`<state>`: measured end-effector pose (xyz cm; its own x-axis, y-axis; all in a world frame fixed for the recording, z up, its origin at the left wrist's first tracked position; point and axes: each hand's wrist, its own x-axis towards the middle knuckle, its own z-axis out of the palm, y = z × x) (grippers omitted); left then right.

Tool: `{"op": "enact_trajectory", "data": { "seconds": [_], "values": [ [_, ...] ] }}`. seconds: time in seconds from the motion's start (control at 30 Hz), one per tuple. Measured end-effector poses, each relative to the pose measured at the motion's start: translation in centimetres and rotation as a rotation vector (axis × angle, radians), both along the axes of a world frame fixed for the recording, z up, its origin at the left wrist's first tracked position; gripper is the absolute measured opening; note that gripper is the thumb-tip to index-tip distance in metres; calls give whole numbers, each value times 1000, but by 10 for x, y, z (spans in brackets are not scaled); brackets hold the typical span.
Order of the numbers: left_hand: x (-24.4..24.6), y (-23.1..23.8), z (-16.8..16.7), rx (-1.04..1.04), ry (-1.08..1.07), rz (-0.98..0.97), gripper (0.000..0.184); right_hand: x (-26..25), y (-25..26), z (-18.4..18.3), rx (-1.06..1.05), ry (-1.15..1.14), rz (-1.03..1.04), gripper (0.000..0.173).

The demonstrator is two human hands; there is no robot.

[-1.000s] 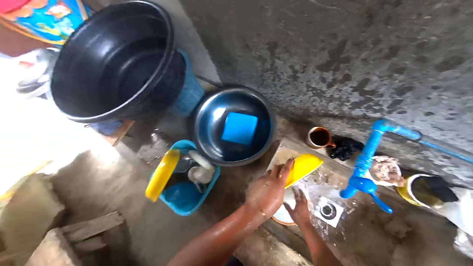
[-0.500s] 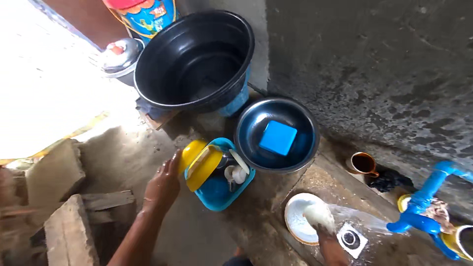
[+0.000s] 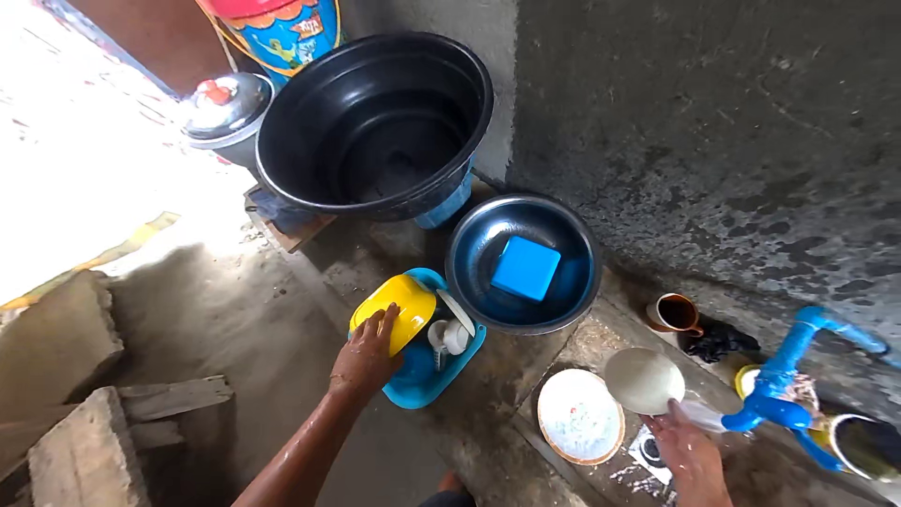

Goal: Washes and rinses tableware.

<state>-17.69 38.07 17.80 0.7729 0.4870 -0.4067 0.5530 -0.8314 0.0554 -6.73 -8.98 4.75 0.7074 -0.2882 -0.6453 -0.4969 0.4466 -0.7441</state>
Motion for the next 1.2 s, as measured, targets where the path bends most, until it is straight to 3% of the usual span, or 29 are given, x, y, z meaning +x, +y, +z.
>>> {"op": "enact_trajectory", "data": {
  "seconds": [0.23,0.37,0.47,0.6,0.7,0.77,0.8,0.87,0.93,1.0,1.07,1.2],
  "values": [
    [7,13,28,-22,-97,162,92,-16,-17,2,36,3,-41,15],
    [0,17,4,-145,-45,130,113,-15,-22,-5,62,9,-53,14],
    [-8,17,-10,-161,-81,131,114,-13,-24,-8,88,1,-54,17],
    [-23,-3,-9,-31,-399,-18,104,-11,-29,0,102,-19,-52,20],
    [-5,-80,-10,-16,-765,-321,72,-13,-34,2,119,-28,-58,17],
    [8,-159,-21,-270,-761,-455,50,-17,-37,7,132,-48,-55,18],
    [15,-197,-33,-447,-661,-487,44,-18,-38,11,129,-60,-59,18],
    [39,-266,-64,-825,-386,-435,50,-23,-39,21,81,-98,-37,19],
    [69,-321,-99,-1253,-235,-174,63,-35,-41,28,-141,-158,71,18],
    [105,-364,-114,-1603,-58,241,65,-51,-46,23,-491,-337,332,23],
    [132,-395,-122,-1741,32,561,54,-60,-54,8,-748,-551,561,25],
    [143,-422,-127,-1820,91,657,44,-36,-80,-4,-1071,-489,602,21]
  ]
}}
